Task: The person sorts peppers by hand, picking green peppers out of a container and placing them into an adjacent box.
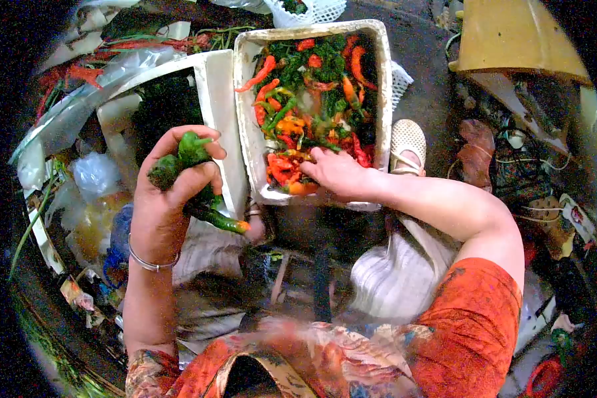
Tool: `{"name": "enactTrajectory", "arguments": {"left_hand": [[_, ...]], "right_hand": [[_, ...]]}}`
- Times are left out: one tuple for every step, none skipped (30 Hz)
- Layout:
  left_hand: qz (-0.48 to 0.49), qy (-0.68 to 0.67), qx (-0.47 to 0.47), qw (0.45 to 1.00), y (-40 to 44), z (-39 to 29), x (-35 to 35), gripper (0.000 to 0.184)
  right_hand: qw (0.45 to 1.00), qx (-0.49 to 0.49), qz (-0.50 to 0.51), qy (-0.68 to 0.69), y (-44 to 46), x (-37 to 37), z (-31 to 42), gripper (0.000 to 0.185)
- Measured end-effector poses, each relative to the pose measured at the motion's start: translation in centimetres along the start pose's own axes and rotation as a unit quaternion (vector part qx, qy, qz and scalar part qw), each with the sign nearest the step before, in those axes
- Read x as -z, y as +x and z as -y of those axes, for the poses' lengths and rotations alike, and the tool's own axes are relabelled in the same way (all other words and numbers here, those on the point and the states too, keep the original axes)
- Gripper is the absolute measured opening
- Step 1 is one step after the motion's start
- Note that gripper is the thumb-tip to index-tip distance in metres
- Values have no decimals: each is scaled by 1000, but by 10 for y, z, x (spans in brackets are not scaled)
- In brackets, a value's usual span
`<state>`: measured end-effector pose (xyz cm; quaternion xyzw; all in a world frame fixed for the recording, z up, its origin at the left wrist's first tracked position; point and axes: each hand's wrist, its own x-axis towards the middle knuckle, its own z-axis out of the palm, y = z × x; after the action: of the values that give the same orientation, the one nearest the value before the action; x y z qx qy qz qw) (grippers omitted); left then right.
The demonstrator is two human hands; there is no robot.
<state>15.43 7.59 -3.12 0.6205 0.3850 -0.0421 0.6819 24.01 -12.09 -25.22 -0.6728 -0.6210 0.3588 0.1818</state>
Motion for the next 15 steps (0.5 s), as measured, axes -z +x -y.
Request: {"name": "enactTrajectory", "arguments": {"left_hand": [[-13, -9, -5, 1000, -1, -2, -2, 30], [-5, 0, 1, 1000, -2, -3, -1, 32], [-3, 2, 3, 1000, -2, -1, -1, 32], [7, 0, 5, 1000, -2, 1, -1, 31], [17, -2, 7, 1000, -2, 2, -1, 30], [17, -1, 6, 1000, -2, 3, -1, 30], [21, 4, 6, 1000, -3, 5, -1, 30], [26, 10, 6, 1000, -4, 6, -2, 29], [27, 10, 6, 1000, -4, 6, -2, 29], [30, 6, 9, 999, -5, 5, -2, 28], [34, 2, 12, 999, -5, 5, -3, 27], [34, 2, 11, 999, -5, 6, -2, 27], [33, 4, 7, 999, -5, 7, -2, 27], [32, 5, 3, 999, -5, 7, -1, 26], [31, 4, 3, 1000, -6, 8, -1, 26]], "right_hand": [[1000, 0, 0, 0, 2, 7, -1, 20], [1000, -7, 13, 7, 7, 15, -5, 20], [999, -14, 25, 15, 12, 23, -10, 22], [1000, -7, -14, -24, 18, 31, -21, 21], [996, -40, -22, -80, 28, 37, -32, 19], [982, -15, -94, -163, 32, 49, -38, 16], [970, -42, -109, -214, 37, 54, -48, 13], [968, -30, -121, -216, 38, 57, -57, 12], [967, -18, -134, -218, 38, 59, -66, 11], [967, -18, -134, -218, 39, 57, -75, 11], [953, -35, -108, -280, 39, 50, -84, 10], [936, -52, -80, -340, 38, 47, -88, 10], [936, -52, -80, -340, 36, 46, -93, 10], [939, -38, -99, -328, 33, 44, -97, 10], [941, -24, -116, -316, 32, 47, -95, 11]]}}
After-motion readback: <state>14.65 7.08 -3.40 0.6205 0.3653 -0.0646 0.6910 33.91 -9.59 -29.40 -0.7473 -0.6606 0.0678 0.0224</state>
